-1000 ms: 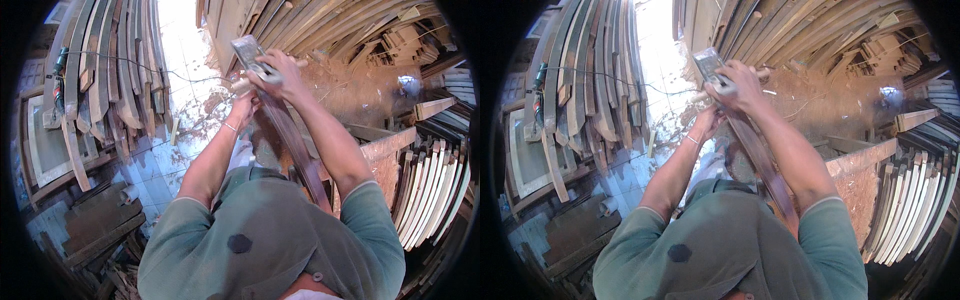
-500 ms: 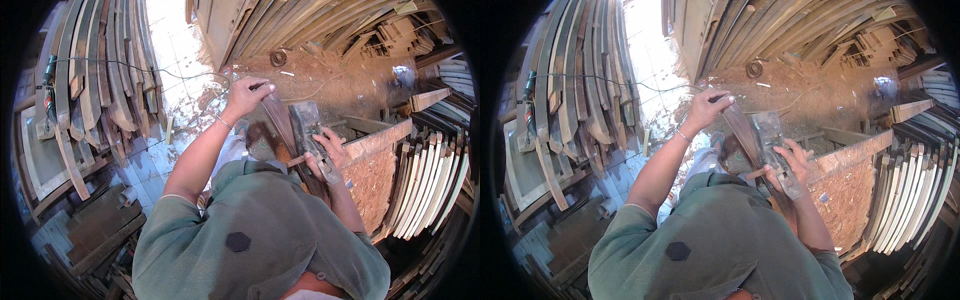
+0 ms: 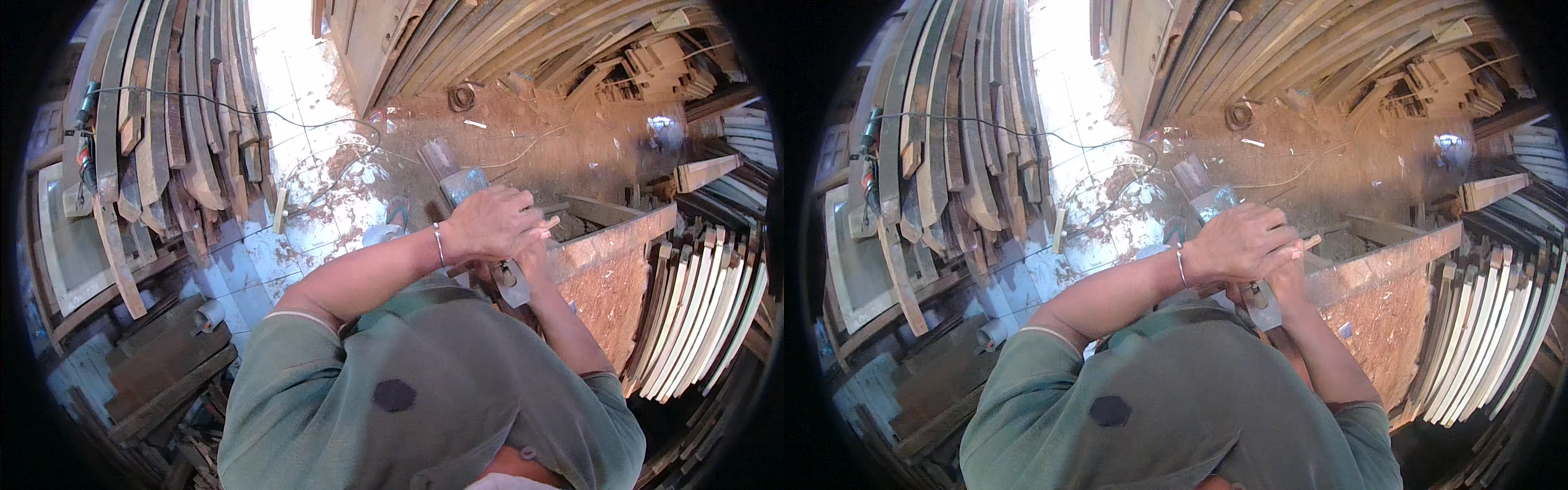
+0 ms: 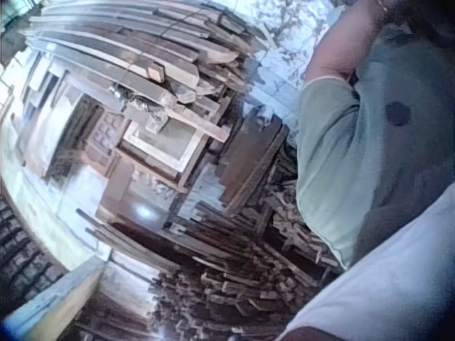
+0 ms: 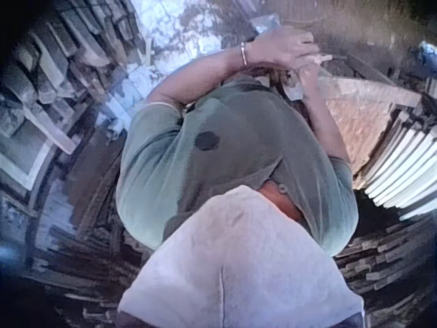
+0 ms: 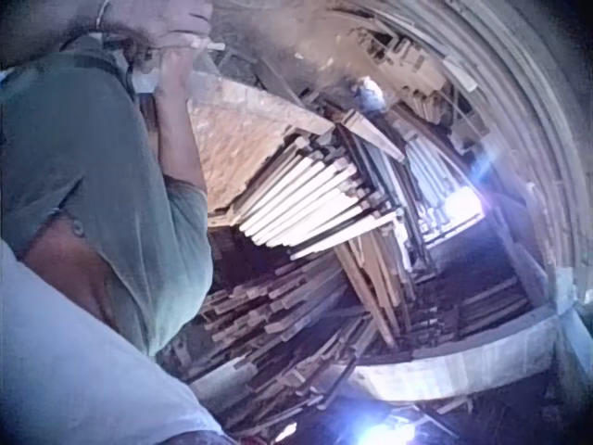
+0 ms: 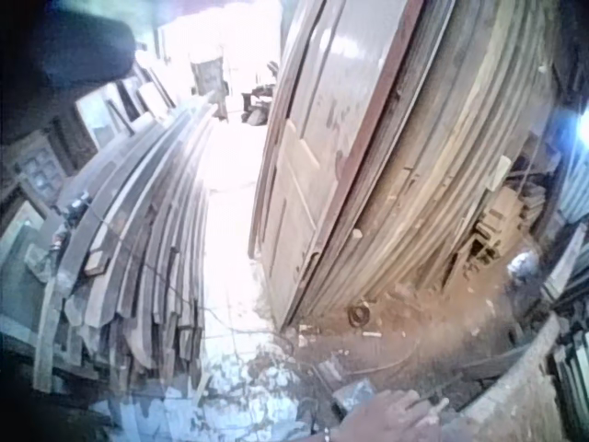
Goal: The person smooths a wooden plank with a hand plane and then applies a liquid coating to the wood with a brush.
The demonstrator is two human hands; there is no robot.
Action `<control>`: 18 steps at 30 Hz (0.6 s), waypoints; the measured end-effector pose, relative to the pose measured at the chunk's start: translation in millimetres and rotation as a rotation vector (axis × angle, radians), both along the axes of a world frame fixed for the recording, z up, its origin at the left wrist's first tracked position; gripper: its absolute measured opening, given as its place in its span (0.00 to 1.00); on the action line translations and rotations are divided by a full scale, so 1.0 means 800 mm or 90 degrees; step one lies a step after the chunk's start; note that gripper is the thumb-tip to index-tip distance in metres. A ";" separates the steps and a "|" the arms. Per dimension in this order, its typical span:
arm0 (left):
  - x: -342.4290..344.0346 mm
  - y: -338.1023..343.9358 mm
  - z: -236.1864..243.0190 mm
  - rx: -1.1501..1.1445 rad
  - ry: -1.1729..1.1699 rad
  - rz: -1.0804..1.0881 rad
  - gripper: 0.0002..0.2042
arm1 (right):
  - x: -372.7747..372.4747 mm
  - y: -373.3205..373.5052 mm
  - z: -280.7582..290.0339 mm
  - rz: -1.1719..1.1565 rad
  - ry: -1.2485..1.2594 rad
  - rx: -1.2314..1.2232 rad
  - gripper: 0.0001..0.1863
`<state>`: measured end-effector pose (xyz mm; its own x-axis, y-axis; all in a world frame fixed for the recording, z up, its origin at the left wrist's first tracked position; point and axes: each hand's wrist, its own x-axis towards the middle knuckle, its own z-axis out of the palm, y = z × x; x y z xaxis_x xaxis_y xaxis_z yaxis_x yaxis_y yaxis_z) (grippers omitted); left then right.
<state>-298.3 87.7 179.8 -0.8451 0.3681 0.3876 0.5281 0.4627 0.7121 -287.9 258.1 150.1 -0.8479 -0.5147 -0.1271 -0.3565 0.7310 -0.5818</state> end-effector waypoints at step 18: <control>0.007 0.017 -0.007 0.000 0.004 -0.028 0.17 | 0.030 0.028 -0.051 -0.074 0.096 -0.053 0.19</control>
